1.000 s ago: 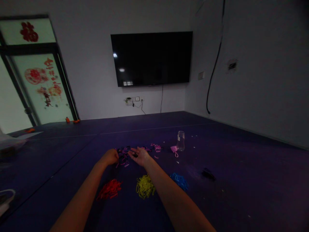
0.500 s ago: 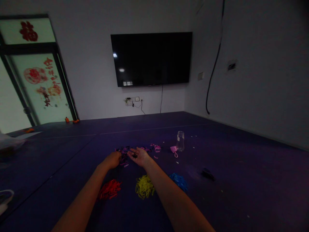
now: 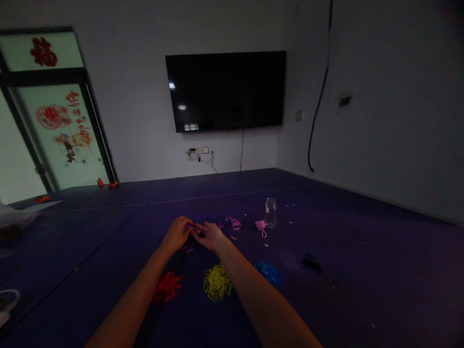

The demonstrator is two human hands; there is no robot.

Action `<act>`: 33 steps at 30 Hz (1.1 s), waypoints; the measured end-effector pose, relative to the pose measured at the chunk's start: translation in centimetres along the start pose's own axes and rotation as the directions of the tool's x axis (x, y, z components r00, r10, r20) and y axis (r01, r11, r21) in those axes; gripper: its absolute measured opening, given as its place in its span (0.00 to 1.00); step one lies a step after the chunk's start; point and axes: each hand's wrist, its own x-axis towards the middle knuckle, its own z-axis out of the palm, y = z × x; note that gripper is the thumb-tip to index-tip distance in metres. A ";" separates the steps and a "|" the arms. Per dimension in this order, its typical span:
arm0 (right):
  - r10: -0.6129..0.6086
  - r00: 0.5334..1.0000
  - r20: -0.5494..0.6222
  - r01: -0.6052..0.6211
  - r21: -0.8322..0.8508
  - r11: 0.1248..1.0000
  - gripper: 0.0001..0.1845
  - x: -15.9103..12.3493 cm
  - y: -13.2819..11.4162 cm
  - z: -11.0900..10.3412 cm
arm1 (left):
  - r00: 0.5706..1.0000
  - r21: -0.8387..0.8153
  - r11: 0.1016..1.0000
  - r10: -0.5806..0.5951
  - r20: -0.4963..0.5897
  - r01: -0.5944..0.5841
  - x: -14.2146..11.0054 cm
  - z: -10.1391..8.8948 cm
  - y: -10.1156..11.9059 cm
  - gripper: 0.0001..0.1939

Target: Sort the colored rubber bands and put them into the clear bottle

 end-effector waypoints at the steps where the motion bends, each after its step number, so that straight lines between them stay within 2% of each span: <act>1: 0.001 0.999 -0.042 0.000 0.016 1.000 0.15 0.0 -0.1 0.0 | 1.000 0.024 0.999 -0.022 0.002 0.022 -0.1 0.0 -0.2 0.09; 4: -0.002 0.994 -0.109 0.007 0.041 0.999 0.15 0.0 -0.2 0.0 | 0.997 0.098 0.994 -0.061 0.053 0.055 -0.5 0.4 -0.7 0.07; 9: -0.011 0.992 -0.128 0.015 0.031 0.999 0.15 0.1 -0.3 -0.1 | 0.986 0.214 0.975 -0.099 0.137 0.068 -1.2 1.3 -0.5 0.07; 18: -0.027 0.991 -0.134 0.029 0.020 0.999 0.16 0.0 -0.1 0.0 | 0.967 0.342 0.937 -0.149 0.206 0.071 -1.2 1.7 -0.5 0.09; 25: -0.031 0.988 -0.152 0.030 -0.004 1.000 0.15 0.0 0.0 0.1 | 0.978 0.361 0.932 -0.097 0.182 0.025 -1.8 1.7 0.0 0.12; 30: -0.032 0.986 -0.163 0.032 -0.002 0.999 0.15 -0.2 -0.1 0.4 | 0.994 0.332 0.943 -0.063 0.084 0.032 -0.8 0.8 0.9 0.11; 33: -0.032 0.987 -0.157 0.033 0.006 0.999 0.14 -0.3 0.0 0.7 | 0.997 0.305 0.952 -0.029 0.065 0.008 -0.2 0.6 1.7 0.10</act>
